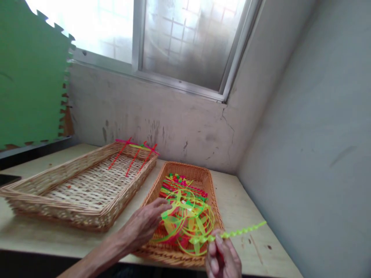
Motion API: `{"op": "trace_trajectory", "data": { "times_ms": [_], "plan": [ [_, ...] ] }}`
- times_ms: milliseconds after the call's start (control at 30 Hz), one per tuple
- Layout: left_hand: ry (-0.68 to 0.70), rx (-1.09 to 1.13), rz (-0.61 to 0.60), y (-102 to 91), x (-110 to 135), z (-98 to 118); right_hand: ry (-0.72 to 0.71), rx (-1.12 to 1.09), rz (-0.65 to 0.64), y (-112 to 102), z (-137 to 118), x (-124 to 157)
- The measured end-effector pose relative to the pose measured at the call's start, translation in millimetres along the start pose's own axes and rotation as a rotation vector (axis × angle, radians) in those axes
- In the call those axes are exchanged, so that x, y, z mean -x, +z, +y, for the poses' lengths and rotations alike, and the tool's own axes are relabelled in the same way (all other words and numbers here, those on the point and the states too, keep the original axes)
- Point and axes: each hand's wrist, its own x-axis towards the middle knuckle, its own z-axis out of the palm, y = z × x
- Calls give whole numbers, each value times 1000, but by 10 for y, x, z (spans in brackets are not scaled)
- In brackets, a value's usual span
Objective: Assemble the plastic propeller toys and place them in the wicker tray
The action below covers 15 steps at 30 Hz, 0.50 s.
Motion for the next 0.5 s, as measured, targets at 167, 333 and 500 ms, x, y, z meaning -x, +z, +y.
{"op": "trace_trajectory", "data": {
  "times_ms": [167, 333, 500],
  "plan": [
    [-11, 339, -19, 52, 95, 403, 37, -97, -30, 176, 221, 86],
    [-63, 586, 67, 196, 98, 519, 101, -193, -98, 309, 387, 50],
    [-41, 553, 41, 181, 90, 595, 184, -213, -78, 385, 477, -38]
  ]
}}
